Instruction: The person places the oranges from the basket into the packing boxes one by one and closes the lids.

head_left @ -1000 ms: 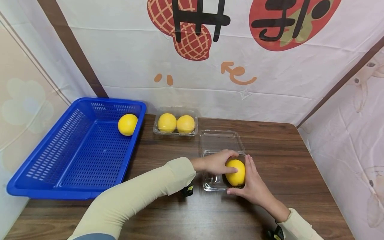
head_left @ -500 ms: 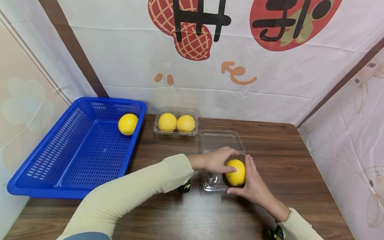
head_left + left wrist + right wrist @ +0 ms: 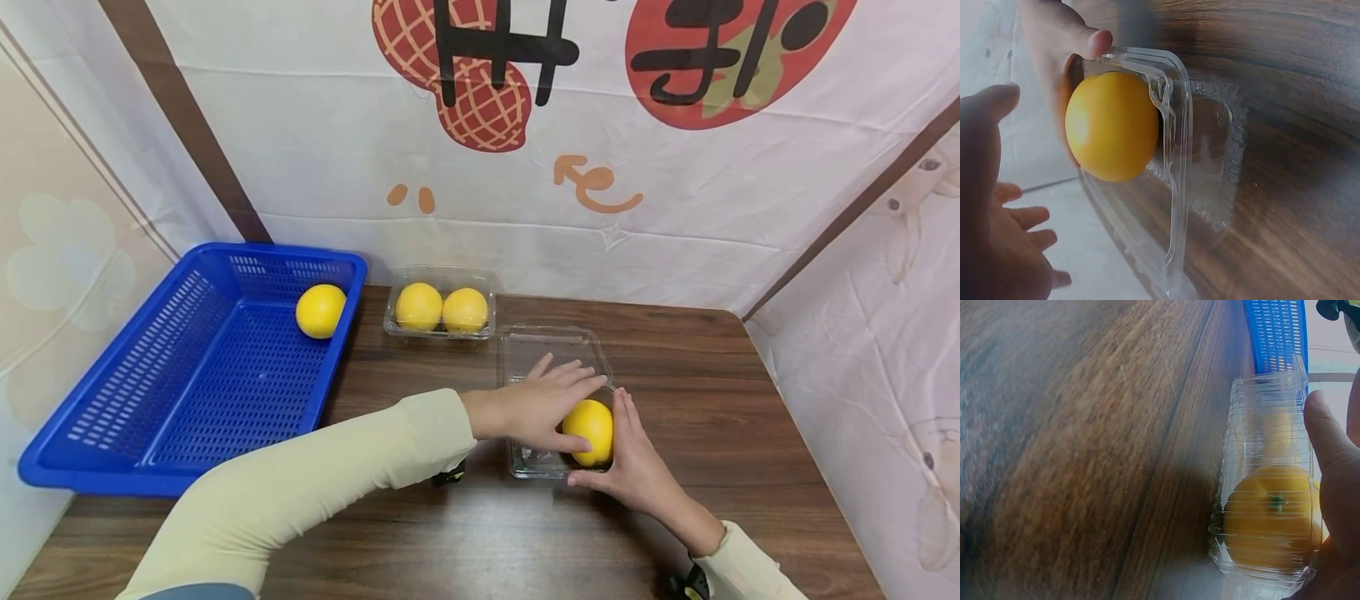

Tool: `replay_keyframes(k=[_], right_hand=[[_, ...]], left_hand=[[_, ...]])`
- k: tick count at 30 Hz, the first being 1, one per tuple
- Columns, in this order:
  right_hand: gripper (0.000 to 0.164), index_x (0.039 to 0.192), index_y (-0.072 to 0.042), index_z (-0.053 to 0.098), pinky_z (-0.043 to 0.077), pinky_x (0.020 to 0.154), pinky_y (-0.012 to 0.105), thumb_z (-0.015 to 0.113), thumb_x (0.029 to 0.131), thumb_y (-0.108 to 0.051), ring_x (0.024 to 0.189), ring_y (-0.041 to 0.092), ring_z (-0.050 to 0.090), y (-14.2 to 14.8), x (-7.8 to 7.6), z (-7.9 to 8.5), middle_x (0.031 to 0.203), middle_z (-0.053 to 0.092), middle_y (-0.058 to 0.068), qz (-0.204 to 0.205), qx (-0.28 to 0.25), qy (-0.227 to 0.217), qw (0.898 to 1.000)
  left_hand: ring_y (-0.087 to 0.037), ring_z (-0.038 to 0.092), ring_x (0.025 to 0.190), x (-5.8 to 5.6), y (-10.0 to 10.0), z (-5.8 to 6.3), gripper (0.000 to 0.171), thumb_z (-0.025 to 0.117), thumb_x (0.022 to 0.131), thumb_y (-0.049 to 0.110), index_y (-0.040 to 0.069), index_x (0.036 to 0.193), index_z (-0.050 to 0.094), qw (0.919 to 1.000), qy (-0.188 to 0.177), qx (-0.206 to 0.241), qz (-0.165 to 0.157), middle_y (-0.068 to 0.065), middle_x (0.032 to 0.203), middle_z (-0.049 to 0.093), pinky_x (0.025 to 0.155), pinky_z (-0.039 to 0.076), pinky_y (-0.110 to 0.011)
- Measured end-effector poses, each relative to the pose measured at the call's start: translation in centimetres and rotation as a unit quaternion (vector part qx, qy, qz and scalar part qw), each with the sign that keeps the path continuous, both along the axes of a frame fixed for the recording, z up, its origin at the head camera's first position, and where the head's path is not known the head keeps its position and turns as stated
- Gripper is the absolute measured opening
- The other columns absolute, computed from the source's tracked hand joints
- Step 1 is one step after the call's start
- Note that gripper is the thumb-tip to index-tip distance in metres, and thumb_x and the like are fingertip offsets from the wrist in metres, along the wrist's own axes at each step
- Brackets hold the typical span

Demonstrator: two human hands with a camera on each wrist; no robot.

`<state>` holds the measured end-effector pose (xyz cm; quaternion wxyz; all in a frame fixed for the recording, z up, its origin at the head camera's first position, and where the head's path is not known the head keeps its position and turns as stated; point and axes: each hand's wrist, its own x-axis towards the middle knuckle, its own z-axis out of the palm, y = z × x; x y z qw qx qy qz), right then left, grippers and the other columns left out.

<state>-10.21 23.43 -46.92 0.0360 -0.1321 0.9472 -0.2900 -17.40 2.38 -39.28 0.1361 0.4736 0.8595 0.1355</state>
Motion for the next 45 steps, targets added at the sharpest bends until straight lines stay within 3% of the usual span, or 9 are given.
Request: replay_keyframes(k=[6, 12, 21, 45], right_hand=[[0.14, 0.156, 0.014, 0.003, 0.031, 0.106, 0.073, 0.091, 0.069, -0.053, 0.148, 0.057, 0.01, 0.1, 0.0, 0.0, 0.161, 0.005, 0.038, -0.001, 0.002, -0.005, 1.0], [0.14, 0.156, 0.013, 0.003, 0.031, 0.105, 0.073, 0.09, 0.069, -0.054, 0.147, 0.057, 0.013, 0.1, 0.0, -0.1, 0.161, 0.005, 0.038, -0.002, 0.003, -0.002, 1.0], [0.141, 0.155, 0.015, 0.004, 0.032, 0.104, 0.074, 0.092, 0.068, -0.052, 0.146, 0.058, 0.014, 0.1, -0.1, -0.2, 0.16, 0.007, 0.04, -0.001, 0.007, 0.007, 1.0], [0.142, 0.156, 0.014, 0.006, 0.031, 0.106, 0.072, 0.092, 0.066, -0.055, 0.147, 0.056, 0.015, 0.0, -0.1, -0.1, 0.161, 0.007, 0.038, -0.011, 0.011, -0.003, 1.0]], left_hand=[[-0.03, -0.002, 0.156, 0.1, -0.6, 0.5, 0.094, 0.058, 0.095, 0.063, 0.015, 0.164, 0.015, 0.9993, 0.029, -0.023, -0.001, -0.01, 0.169, 0.013, 0.118, -0.009, -0.065], [-0.033, -0.006, 0.155, -0.2, -1.4, 0.8, 0.099, 0.054, 0.093, 0.071, 0.022, 0.165, 0.008, 0.9979, 0.053, -0.038, 0.001, -0.01, 0.17, 0.003, 0.115, -0.01, -0.069], [-0.035, -0.011, 0.155, -0.6, -2.3, 1.4, 0.097, 0.051, 0.092, 0.074, 0.032, 0.165, 0.002, 0.9959, 0.051, -0.072, 0.02, -0.009, 0.17, -0.006, 0.111, -0.012, -0.074], [-0.033, -0.014, 0.154, -2.3, -4.6, 2.8, 0.1, 0.044, 0.09, 0.08, 0.032, 0.164, -0.003, 0.9927, 0.042, -0.105, 0.042, -0.009, 0.169, -0.01, 0.11, -0.018, -0.072]])
